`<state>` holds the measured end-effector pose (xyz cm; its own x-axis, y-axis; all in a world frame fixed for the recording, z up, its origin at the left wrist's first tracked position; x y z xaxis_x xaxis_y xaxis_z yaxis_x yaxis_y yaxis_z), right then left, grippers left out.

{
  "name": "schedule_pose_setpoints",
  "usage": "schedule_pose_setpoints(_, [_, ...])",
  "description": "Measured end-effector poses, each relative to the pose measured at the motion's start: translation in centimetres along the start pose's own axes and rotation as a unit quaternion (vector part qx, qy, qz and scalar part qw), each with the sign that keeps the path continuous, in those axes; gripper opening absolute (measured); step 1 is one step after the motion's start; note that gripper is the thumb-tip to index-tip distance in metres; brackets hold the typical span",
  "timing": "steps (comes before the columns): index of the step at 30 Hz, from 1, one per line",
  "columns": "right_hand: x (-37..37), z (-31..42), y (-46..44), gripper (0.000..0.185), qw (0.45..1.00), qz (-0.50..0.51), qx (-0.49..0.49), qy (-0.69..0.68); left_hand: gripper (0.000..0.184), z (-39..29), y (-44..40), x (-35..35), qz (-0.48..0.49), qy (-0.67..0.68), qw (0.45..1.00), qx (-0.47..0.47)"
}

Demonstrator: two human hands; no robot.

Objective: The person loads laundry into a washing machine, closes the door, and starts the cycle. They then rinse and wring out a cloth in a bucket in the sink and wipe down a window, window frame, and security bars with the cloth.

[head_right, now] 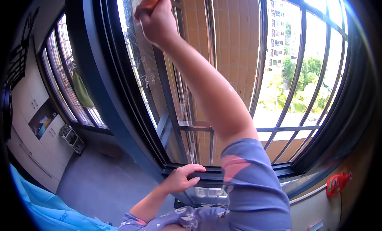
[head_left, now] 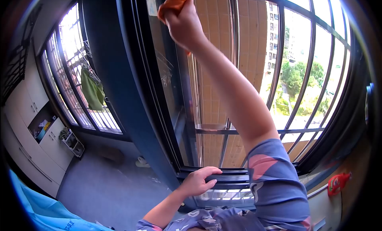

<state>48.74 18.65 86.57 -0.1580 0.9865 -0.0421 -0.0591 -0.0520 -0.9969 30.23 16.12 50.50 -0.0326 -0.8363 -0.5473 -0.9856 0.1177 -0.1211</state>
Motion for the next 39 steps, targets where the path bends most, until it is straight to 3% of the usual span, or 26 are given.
schedule_pose_setpoints(2, [0.5,0.2,-1.7,0.044,0.965,-0.071,-0.059,-0.245,0.037,0.2,0.0,0.0,0.006,0.042,0.999,-0.008])
schedule_pose_setpoints(3, [0.5,-0.3,-0.8,0.044,0.964,-0.07,-0.058,-0.249,0.037,0.1,-0.1,0.0,0.002,0.043,0.999,-0.011])
schedule_pose_setpoints(5, [0.2,-1.1,4.1,0.087,0.999,-0.032,-0.04,0.02,0.037,0.3,0.1,0.2,0.008,0.061,0.998,-0.028])
schedule_pose_setpoints(6, [-0.1,-0.5,6.8,0.089,0.999,0.003,0.04,0.002,0.04,0.8,0.0,0.3,0.0,0.058,0.998,-0.017])
schedule_pose_setpoints(8, [-0.2,-0.4,13.6,0.089,0.999,0.01,0.04,0.021,0.04,0.8,-0.1,0.4,0.009,0.066,0.997,-0.026])
schedule_pose_setpoints(11, [-0.9,1.2,22.0,0.088,0.991,0.051,0.122,0.031,0.038,0.7,-0.2,0.6,0.02,0.074,0.995,-0.067])
schedule_pose_setpoints(13, [-1.3,1.4,26.3,0.091,0.989,0.076,0.109,0.058,0.04,0.6,-0.2,0.8,0.002,0.06,0.996,-0.065])
schedule_pose_setpoints(15, [-1.7,1.8,28.7,0.079,0.954,0.188,0.12,0.2,0.039,0.1,-0.2,1.0,-0.004,0.043,0.997,-0.068])
schedule_pose_setpoints(16, [-1.8,1.5,29.6,0.079,0.954,0.189,0.124,0.196,0.038,0.0,-0.2,1.2,-0.013,0.022,0.997,-0.068])
schedule_pose_setpoints(18, [-2.0,1.8,30.7,0.073,0.901,0.244,0.018,0.359,0.036,-0.7,0.0,1.3,-0.034,-0.034,0.996,-0.075])
schedule_pose_setpoints(21, [-3.9,1.8,31.4,0.059,0.876,0.318,-0.056,0.358,0.033,-1.6,0.4,1.8,-0.071,-0.132,0.986,-0.078])
schedule_pose_setpoints(22, [-4.6,1.6,30.8,0.044,0.889,0.352,-0.004,0.291,0.033,-1.7,0.6,2.1,-0.071,-0.135,0.985,-0.083])
schedule_pose_setpoints(23, [-5.9,2.2,28.2,0.036,0.873,0.423,0.17,0.173,0.032,-1.7,0.8,2.1,-0.087,-0.147,0.982,-0.077])
schedule_pose_setpoints(25, [-8.3,3.3,25.2,0.039,0.945,0.255,0.202,0.044,0.032,-1.3,1.0,2.2,-0.108,-0.161,0.979,-0.069])
schedule_pose_setpoints(26, [-8.4,3.3,23.4,0.054,0.927,0.232,0.294,-0.027,0.03,-0.9,1.2,2.4,-0.133,-0.168,0.975,-0.05])
schedule_pose_setpoints(27, [-6.7,2.5,23.9,0.054,0.927,0.234,0.291,-0.03,0.028,-0.8,1.2,2.6,-0.159,-0.175,0.971,-0.032])
schedule_pose_setpoints(29, [-3.2,1.8,25.4,0.067,0.994,0.061,0.088,0.022,0.024,-1.4,1.3,3.1,-0.189,-0.17,0.966,-0.038])
schedule_pose_setpoints(32, [-1.5,1.0,22.1,0.074,0.995,-0.013,0.08,-0.056,0.024,-1.4,0.7,3.3,-0.216,-0.192,0.957,-0.002])
schedule_pose_setpoints(33, [-0.6,0.2,19.7,0.072,0.997,-0.054,0.04,-0.024,0.025,-1.7,0.6,3.2,-0.202,-0.197,0.959,-0.021])
schedule_pose_setpoints(37, [0.1,-0.7,9.9,0.046,0.974,-0.084,0.155,-0.139,0.024,-1.7,-0.1,3.2,-0.211,-0.219,0.953,0.006])
schedule_pose_setpoints(38, [1.0,-2.1,8.0,0.039,0.911,-0.087,0.19,-0.356,0.024,-1.8,-0.2,3.2,-0.213,-0.219,0.952,0.009])
schedule_pose_setpoints(39, [0.8,-3.2,7.3,0.044,0.948,-0.072,0.23,-0.21,0.024,-1.8,-0.2,3.3,-0.215,-0.218,0.952,0.011])
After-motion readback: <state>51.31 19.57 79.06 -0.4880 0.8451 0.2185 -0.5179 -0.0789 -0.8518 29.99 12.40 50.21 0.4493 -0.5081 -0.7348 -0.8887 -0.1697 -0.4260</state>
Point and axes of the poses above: each hand's wrist, its own y-axis away from the middle knuckle, its own x-axis out of the palm, z = x × y, the point moved 3 cm from there along -y, towards the middle knuckle, and after that the axes turned 10 degrees about -x, right-handed, at the moved point
